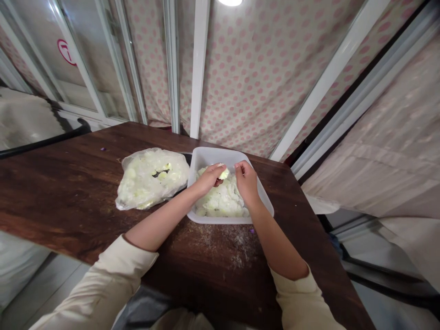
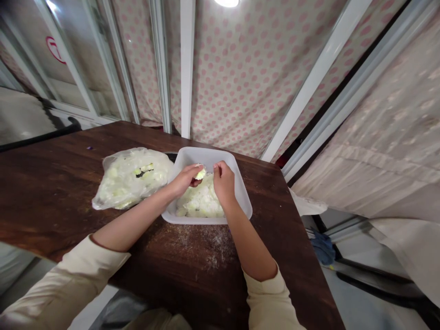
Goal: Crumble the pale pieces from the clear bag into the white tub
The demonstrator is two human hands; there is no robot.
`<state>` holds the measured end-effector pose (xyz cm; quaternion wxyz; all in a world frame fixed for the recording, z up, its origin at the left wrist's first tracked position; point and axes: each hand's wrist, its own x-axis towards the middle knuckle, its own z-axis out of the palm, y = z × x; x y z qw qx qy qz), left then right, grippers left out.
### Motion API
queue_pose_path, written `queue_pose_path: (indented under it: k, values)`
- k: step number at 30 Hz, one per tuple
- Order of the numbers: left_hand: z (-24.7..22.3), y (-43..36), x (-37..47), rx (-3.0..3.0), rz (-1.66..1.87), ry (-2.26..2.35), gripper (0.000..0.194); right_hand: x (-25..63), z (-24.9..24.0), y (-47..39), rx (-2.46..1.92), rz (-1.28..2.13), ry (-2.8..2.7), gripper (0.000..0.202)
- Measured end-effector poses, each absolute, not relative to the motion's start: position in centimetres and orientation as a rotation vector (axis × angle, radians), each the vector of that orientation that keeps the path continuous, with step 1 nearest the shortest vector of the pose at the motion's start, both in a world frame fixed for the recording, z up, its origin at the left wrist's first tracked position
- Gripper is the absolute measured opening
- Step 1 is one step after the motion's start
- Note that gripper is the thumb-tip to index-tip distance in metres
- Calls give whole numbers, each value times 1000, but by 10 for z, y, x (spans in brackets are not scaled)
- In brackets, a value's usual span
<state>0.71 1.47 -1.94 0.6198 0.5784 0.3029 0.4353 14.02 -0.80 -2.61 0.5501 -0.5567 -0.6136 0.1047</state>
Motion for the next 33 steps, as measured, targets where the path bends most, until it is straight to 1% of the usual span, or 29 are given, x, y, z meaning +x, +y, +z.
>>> queue_pose_path:
  k: [2,4,6,8,10,13,15,18,22,25,27,30,33]
  values:
    - [-19,16,6,1346,1038,743,28,139,-27,-8,-1269,320,-1469,30]
    - [-21,18,5,1392,1041,750,29,137,-28,-7,-1211,536,-1515,34]
    - [-23,20,5,1427,1022,721,35,135,-28,-5,-1156,760,-1554,34]
    - [-25,20,6,1432,996,690,42,136,-29,-4,-1114,859,-1551,31]
    - [-25,19,6,1408,967,672,43,138,-30,-2,-1149,765,-1499,30]
    - [-21,16,6,1342,928,671,28,142,-31,-1,-1301,511,-1411,33]
    - [-19,15,6,1321,937,669,23,142,-31,-2,-1314,534,-1398,36]
    - [-18,16,5,1352,964,664,24,136,-30,-5,-1194,739,-1477,40]
    - [-21,19,5,1380,986,724,25,130,-27,-8,-1080,779,-1603,35]
    - [-26,21,6,1396,983,710,36,133,-26,-7,-1091,689,-1576,32]
    - [-28,22,7,1390,974,693,40,138,-27,-6,-1189,537,-1499,30]
    - [-29,23,7,1387,980,698,38,143,-27,-5,-1319,344,-1428,28]
    - [-31,24,6,1477,1022,744,35,141,-26,-7,-1272,403,-1523,29]
